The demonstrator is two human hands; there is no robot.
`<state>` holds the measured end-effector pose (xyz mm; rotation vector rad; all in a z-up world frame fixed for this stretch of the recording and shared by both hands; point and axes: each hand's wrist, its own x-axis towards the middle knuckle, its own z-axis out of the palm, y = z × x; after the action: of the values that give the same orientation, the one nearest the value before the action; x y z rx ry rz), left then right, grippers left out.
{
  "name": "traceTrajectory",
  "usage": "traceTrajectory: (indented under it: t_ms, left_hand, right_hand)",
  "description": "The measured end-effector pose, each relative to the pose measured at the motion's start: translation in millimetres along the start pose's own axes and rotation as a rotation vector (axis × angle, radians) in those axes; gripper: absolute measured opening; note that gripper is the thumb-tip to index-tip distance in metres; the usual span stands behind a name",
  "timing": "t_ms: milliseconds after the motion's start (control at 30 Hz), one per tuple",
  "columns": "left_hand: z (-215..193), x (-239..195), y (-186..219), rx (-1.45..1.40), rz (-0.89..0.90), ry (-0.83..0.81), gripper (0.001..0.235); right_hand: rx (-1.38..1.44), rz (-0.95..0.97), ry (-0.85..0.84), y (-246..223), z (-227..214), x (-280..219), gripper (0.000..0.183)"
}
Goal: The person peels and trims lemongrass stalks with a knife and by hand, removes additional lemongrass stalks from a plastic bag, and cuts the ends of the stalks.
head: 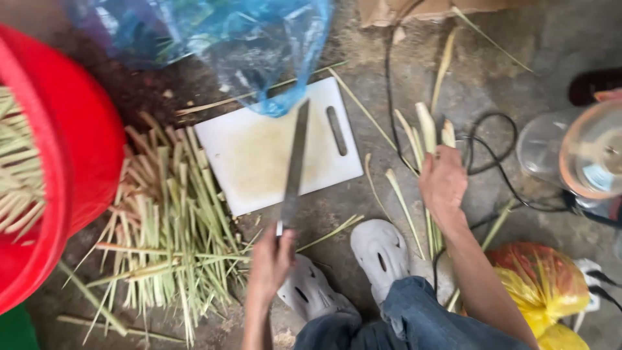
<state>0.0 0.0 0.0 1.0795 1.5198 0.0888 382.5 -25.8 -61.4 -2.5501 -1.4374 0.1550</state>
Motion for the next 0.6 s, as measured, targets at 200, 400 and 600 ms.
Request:
traceTrajectory:
  t_ms: [200,400,600]
  left_hand:
    - [18,8,-53,0.082,0.091,0.236,0.037]
    - [-17,-9,-100,-0.046,-0.002,0.500,0.040]
    - [-18,-29,-76,-0.116,-0.034,0.551,0.036]
  right_hand:
    - [0.594,0.098,-0.177,-66,-51,7,0.028]
    - [0.517,-0.401,-0.639,-161,-25,-5,0.029]
    - [0.407,-0.464,-0.749,-185,31,-32,0.020]
